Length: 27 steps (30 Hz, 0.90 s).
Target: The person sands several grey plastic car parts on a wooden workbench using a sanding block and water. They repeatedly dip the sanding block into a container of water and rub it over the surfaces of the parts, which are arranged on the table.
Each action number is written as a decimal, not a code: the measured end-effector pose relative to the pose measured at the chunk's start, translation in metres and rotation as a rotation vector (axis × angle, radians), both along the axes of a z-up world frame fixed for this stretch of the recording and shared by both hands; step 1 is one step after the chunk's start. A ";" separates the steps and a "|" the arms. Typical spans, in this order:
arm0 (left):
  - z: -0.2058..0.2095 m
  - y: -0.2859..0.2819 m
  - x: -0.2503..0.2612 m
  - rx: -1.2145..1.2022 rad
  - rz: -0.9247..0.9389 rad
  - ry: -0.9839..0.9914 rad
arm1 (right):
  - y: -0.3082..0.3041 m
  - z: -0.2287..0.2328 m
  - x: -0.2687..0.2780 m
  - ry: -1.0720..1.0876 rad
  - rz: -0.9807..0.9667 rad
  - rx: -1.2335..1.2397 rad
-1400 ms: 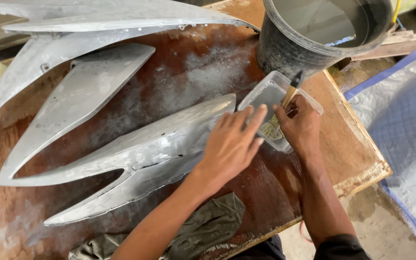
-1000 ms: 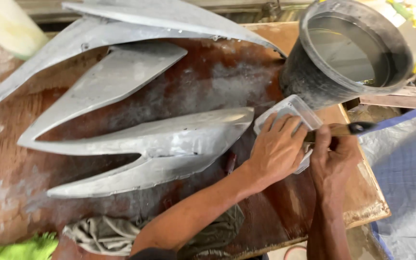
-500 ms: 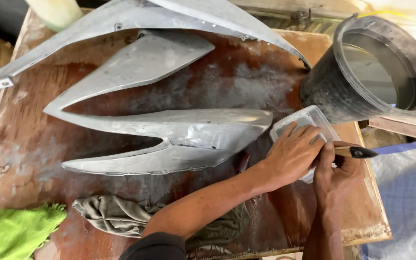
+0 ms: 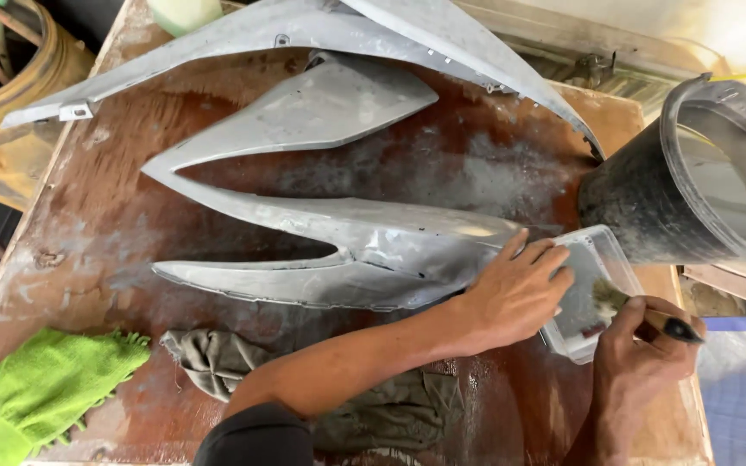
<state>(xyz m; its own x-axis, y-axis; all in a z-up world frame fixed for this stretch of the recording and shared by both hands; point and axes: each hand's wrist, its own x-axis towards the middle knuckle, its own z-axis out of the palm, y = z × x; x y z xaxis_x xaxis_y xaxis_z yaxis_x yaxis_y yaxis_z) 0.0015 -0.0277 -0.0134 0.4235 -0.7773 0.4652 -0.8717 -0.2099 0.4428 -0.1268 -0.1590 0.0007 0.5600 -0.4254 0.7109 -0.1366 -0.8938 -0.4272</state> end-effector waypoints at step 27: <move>0.053 0.216 0.054 -0.038 0.629 -0.291 | 0.076 -0.033 0.064 -0.214 0.546 0.588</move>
<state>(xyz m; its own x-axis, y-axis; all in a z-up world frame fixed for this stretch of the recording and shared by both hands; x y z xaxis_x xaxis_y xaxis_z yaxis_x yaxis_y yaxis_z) 0.0553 0.1887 0.0399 0.6421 -0.4055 0.6505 -0.6737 -0.7034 0.2266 -0.0626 -0.0834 -0.0326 0.6736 -0.4683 0.5718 0.3890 -0.4332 -0.8130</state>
